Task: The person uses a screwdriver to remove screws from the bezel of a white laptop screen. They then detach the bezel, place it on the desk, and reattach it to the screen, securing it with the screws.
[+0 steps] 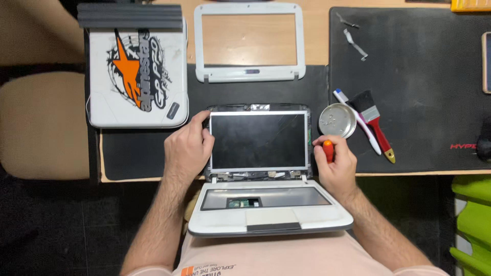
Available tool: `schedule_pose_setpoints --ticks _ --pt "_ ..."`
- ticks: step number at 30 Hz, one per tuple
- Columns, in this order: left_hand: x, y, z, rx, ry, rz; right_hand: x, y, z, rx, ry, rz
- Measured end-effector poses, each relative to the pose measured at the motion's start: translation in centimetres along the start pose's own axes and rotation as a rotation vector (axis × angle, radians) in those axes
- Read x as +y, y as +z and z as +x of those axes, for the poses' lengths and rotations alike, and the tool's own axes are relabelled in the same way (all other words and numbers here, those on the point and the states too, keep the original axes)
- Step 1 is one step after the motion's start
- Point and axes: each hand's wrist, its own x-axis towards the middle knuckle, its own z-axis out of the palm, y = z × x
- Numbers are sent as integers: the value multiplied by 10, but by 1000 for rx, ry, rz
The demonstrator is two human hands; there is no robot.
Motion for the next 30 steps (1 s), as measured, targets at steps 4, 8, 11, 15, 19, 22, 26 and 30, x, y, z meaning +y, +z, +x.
schedule_pose_setpoints --ticks 4,8,11,15,19,22,26,30 --pt "2 -1 3 -14 -10 17 -1 0 -3 18 23 27" --pt "4 -5 4 -35 -35 -32 -5 1 -2 28 33 15" --pt "3 -6 3 -41 -39 -46 -9 -1 0 19 43 31" --pt "1 -3 4 -45 -42 -50 -9 -2 -1 27 24 -3" --pt "2 -3 3 -40 -31 -16 -17 -4 -5 53 16 23" --pt "1 -4 2 -34 -24 -54 -21 -5 -7 64 -18 26" --pt "-1 -2 0 -11 -25 -74 -16 -5 -9 54 -34 40" --pt "-2 -2 0 3 -19 -73 -22 -8 -7 36 -32 51"
